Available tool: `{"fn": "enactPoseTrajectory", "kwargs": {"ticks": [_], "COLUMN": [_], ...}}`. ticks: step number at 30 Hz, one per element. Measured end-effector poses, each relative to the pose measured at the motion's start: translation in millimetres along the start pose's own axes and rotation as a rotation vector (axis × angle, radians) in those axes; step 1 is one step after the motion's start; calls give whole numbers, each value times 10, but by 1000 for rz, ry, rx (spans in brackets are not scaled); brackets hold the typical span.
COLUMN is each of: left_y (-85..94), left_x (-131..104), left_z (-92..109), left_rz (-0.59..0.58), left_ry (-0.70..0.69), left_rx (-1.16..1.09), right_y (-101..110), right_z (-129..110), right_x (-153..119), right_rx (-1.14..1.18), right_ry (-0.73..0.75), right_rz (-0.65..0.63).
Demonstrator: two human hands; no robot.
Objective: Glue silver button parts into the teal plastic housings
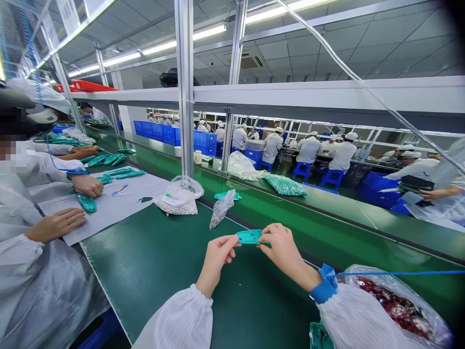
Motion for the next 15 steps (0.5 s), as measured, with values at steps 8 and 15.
{"fn": "enactPoseTrajectory", "kwargs": {"ticks": [8, 15], "left_y": [173, 1428], "left_x": [86, -151], "left_z": [12, 582], "left_rz": [131, 694], "left_ry": [44, -32], "left_rx": [161, 292], "right_y": [205, 1190], "right_z": [-133, -453], "right_x": [36, -606], "right_rx": [-96, 240], "right_ry": [23, 141], "right_rz": [-21, 1]}}
Point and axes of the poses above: each hand's wrist, its own x-axis towards the middle knuckle, its own y-axis out of the back of the hand, z = x × y, the point moved 6 cm from there along x, towards the middle knuckle, and after that the axes turned 9 degrees about y, right-handed, at the moved point
